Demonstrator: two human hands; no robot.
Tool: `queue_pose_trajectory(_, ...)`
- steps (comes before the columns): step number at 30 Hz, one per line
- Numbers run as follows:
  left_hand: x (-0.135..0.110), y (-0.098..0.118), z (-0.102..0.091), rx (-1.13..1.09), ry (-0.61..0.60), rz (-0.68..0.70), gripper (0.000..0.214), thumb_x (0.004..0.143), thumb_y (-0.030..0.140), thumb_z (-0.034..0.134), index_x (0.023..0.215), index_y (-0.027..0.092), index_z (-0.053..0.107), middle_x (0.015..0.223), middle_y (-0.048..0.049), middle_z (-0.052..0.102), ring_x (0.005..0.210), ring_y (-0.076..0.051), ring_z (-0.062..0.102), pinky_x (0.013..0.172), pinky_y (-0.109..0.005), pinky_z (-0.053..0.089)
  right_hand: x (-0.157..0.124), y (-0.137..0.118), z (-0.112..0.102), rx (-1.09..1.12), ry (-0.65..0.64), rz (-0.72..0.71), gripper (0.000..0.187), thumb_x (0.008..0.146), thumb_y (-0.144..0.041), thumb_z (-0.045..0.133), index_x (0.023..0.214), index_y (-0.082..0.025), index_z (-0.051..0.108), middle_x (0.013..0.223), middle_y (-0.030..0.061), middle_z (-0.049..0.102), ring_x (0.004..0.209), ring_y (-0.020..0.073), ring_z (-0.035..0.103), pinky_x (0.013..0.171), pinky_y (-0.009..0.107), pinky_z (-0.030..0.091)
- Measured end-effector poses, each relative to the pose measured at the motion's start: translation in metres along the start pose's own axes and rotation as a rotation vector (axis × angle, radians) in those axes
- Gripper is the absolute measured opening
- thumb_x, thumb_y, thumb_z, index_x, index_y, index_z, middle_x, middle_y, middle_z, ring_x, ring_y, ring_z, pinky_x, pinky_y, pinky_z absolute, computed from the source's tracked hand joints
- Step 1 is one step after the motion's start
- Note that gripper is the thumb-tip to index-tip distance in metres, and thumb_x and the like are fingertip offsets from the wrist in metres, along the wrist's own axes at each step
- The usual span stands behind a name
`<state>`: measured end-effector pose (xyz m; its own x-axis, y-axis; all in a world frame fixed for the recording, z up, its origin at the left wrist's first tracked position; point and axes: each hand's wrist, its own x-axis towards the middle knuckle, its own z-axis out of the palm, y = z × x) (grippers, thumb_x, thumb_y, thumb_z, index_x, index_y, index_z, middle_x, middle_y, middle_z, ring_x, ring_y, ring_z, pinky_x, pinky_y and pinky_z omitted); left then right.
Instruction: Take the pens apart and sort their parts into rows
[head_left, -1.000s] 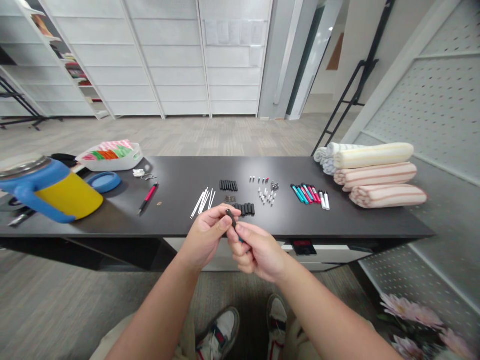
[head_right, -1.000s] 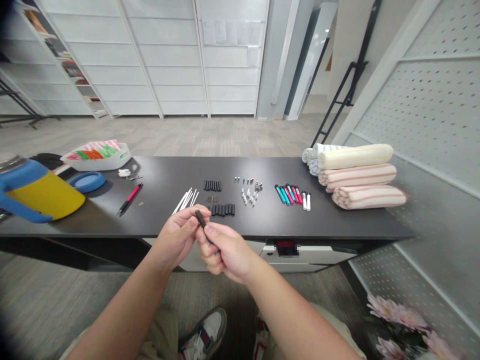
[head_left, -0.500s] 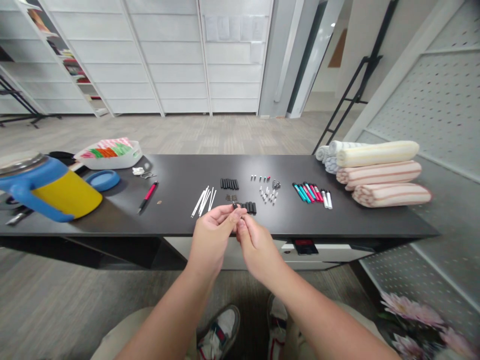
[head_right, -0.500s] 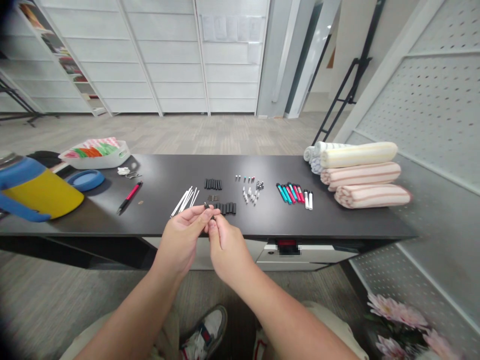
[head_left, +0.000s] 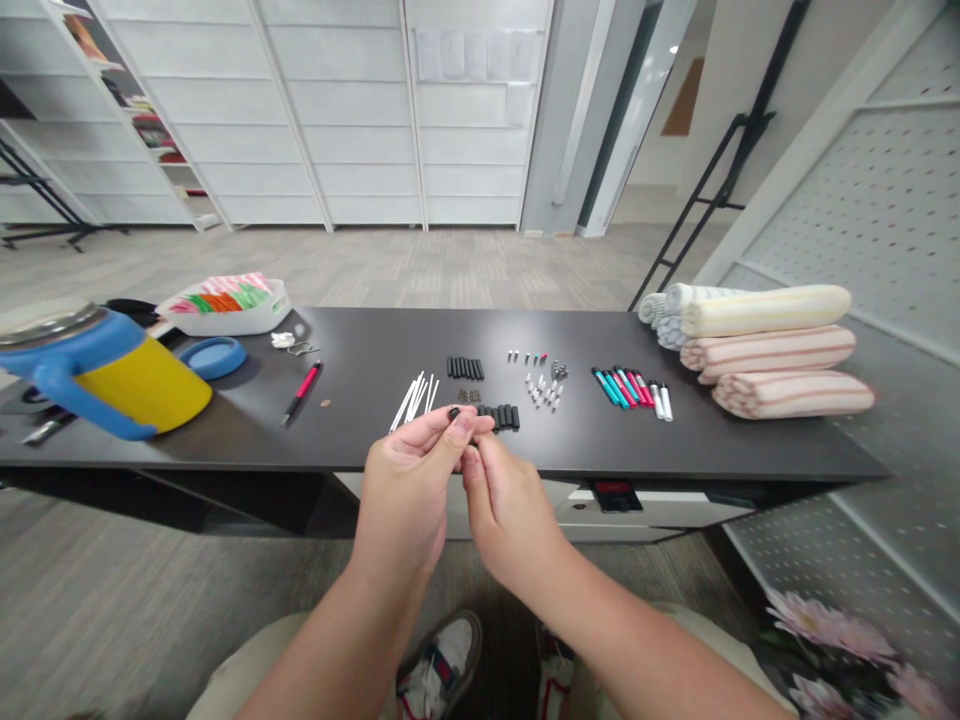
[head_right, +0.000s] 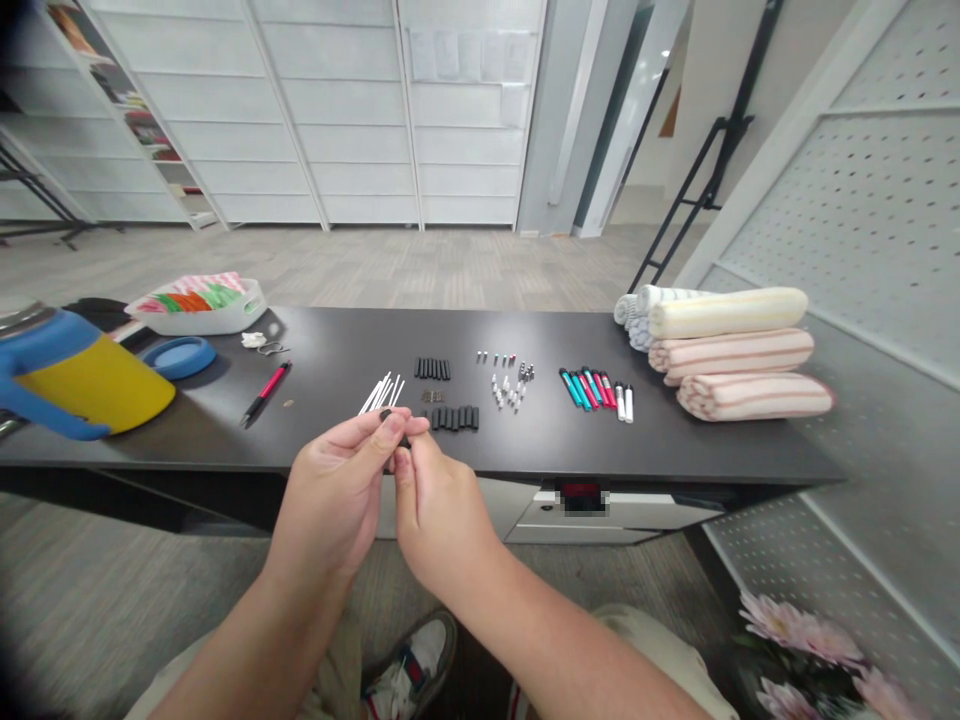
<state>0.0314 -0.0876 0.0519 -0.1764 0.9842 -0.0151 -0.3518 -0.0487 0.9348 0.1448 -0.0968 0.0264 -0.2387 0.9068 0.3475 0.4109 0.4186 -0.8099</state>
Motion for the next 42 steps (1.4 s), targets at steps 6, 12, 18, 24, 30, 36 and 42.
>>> queue_pose_trajectory(6,-0.002,-0.001,-0.003,0.027,-0.044,0.015,0.027,0.082,0.039,0.087,0.097,0.016,0.084,0.098,-0.0113,0.082,0.085,-0.02,0.073,0.064,-0.024,0.055,-0.006,0.0,0.001,0.072,0.019,0.021,0.026,0.111,-0.037,0.035,0.111,-0.023,0.057,0.079,0.0031,0.062,0.066,0.0192,0.058,0.067,0.031,0.043)
queue_pose_trajectory(12,-0.004,0.008,-0.009,0.065,-0.12,0.029,0.026,0.087,0.039,0.083,0.099,0.016,0.083,0.094,-0.01,0.082,0.077,-0.015,0.07,0.064,-0.023,0.053,-0.009,-0.003,0.003,0.347,-0.044,0.092,0.035,0.112,-0.045,0.036,0.091,-0.022,0.051,0.07,-0.002,0.053,0.058,0.0125,0.047,0.058,0.027,0.035)
queue_pose_trajectory(18,-0.002,0.016,-0.012,0.027,-0.225,0.007,0.021,0.088,0.035,0.082,0.097,0.016,0.084,0.093,-0.0097,0.082,0.087,-0.019,0.075,0.082,-0.028,0.059,-0.014,-0.003,0.005,0.746,-0.156,0.187,0.039,0.11,-0.055,0.042,0.089,-0.023,0.048,0.062,-0.0078,0.043,0.048,0.0077,0.034,0.047,0.022,0.028)
queue_pose_trajectory(24,-0.003,0.024,-0.013,0.041,-0.228,-0.04,0.026,0.083,0.039,0.086,0.095,0.016,0.084,0.089,-0.0091,0.081,0.078,-0.017,0.073,0.076,-0.026,0.059,-0.013,-0.007,0.009,1.109,-0.269,0.303,0.043,0.105,-0.063,0.049,0.088,-0.023,0.044,0.059,-0.0114,0.038,0.04,0.005,0.026,0.039,0.018,0.026)
queue_pose_trajectory(30,-0.002,0.028,-0.007,-0.012,-0.096,-0.126,0.032,0.07,0.038,0.094,0.088,0.014,0.084,0.084,-0.0098,0.081,0.074,-0.015,0.07,0.07,-0.024,0.056,-0.011,-0.008,0.014,1.163,-0.248,0.367,0.045,0.103,-0.064,0.053,0.087,-0.023,0.044,0.059,-0.012,0.039,0.038,0.0041,0.024,0.036,0.017,0.025)
queue_pose_trajectory(36,-0.001,0.024,-0.007,0.028,-0.007,-0.114,0.036,0.067,0.039,0.094,0.088,0.012,0.084,0.087,-0.0116,0.081,0.077,-0.017,0.069,0.07,-0.025,0.055,-0.005,-0.014,0.012,1.081,-0.249,0.354,0.043,0.104,-0.063,0.051,0.086,-0.024,0.042,0.058,-0.0119,0.036,0.038,0.0059,0.026,0.036,0.018,0.024)
queue_pose_trajectory(42,0.02,0.038,-0.024,-0.089,0.118,0.079,0.027,0.07,0.036,0.093,0.085,0.016,0.082,0.086,-0.0062,0.08,0.085,-0.017,0.072,0.072,-0.024,0.056,-0.022,-0.009,0.021,0.82,-0.244,0.32,0.041,0.109,-0.059,0.04,0.09,-0.023,0.048,0.061,-0.0089,0.039,0.046,0.0082,0.032,0.046,0.022,0.028)
